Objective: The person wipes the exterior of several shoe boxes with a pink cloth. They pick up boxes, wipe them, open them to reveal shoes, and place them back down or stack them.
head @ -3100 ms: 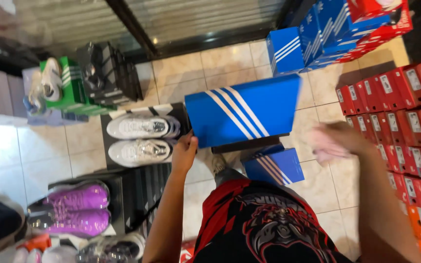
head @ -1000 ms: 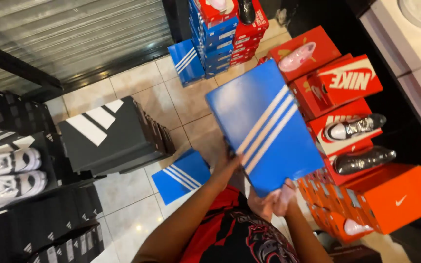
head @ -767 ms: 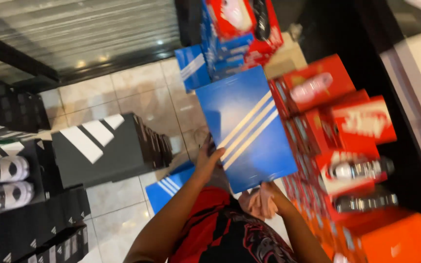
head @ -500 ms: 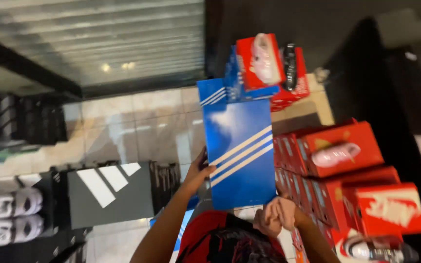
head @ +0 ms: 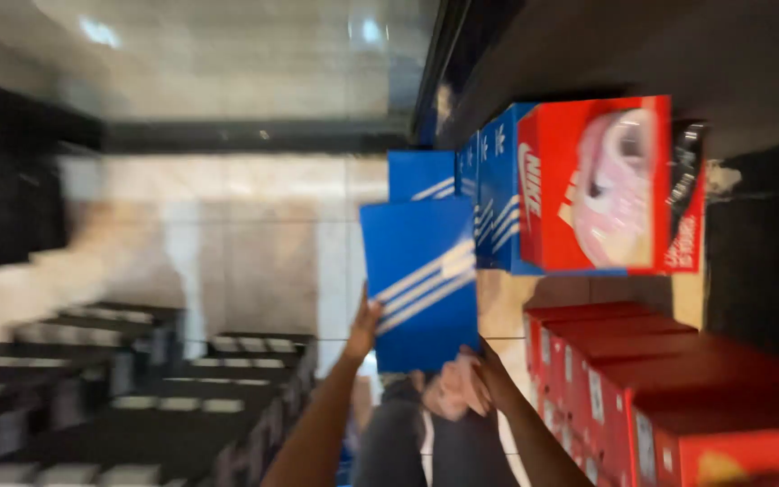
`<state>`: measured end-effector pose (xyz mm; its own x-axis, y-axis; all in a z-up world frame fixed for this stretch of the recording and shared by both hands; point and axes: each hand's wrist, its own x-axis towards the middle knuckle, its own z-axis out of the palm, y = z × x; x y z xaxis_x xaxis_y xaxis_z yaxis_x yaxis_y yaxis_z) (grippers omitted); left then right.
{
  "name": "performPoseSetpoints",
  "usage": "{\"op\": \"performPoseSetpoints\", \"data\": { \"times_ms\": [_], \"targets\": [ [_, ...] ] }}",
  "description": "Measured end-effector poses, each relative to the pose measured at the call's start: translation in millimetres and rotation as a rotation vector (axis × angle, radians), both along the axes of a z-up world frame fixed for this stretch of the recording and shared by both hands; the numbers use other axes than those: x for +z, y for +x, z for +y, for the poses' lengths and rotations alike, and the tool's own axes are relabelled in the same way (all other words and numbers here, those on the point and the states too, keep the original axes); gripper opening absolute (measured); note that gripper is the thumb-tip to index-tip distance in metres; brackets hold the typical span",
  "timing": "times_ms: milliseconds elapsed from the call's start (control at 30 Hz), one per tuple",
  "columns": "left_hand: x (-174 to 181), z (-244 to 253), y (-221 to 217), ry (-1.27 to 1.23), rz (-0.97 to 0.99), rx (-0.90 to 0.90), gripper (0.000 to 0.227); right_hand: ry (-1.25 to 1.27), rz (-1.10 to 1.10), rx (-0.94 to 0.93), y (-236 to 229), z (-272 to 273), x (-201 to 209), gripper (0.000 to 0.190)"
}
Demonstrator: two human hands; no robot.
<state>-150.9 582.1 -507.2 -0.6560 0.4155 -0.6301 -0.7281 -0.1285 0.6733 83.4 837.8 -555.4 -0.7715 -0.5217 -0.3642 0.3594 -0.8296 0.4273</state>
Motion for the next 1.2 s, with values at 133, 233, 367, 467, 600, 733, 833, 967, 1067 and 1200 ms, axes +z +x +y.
{"op": "performPoseSetpoints", "data": {
  "times_ms": [133,233,367,467,600,733,833,967,1067,1200],
  "targets": [
    [-41.9,5.2,-51.5,-0.397,0.256,-0.250,0.070,1.295,-0.012,0.298,8.3,36.3,-179.9,0.068],
    [-99.7,50.7,-82.9,-0.493,0.264,-0.276,0.063,1.222,0.025,0.282,-36.4,40.6,-159.9,0.064],
    [-153.2,77.4,-109.8,-0.514,0.234,-0.252,0.060,1.225,-0.082,0.158,-110.9,42.2,-131.5,0.062],
    [-162.1,86.9,-123.4,-0.516,0.248,-0.270,0.063,1.224,-0.205,0.196,-96.2,46.0,-162.6,0.043],
    [-116.7,109.3,-138.5,-0.428,0.212,-0.206,0.078,2.253,0.445,0.533,-108.8,33.1,-189.7,0.069],
    [-124.7,112.5,-144.2,-0.441,0.264,-0.183,0.068,0.615,0.030,-0.225,-138.4,-21.7,-258.9,0.032],
    [-103.2,124.0,-157.2,-0.442,0.265,-0.205,0.072,0.349,-0.074,-0.281,-67.1,-7.7,-399.8,0.029],
    [-134.0,114.7,-145.5,-0.496,0.235,-0.238,0.078,-0.008,-0.219,-0.342,-112.6,22.3,-301.9,0.028],
    [-159.6,92.3,-116.8,-0.560,0.187,-0.190,0.083,0.881,-0.055,-0.082,-173.2,10.1,-106.8,0.049],
    [-112.2,59.9,-13.3,-0.524,0.359,-0.027,0.076,0.645,-0.202,-0.122,-127.7,-14.3,-22.8,0.035]
  ]
}}
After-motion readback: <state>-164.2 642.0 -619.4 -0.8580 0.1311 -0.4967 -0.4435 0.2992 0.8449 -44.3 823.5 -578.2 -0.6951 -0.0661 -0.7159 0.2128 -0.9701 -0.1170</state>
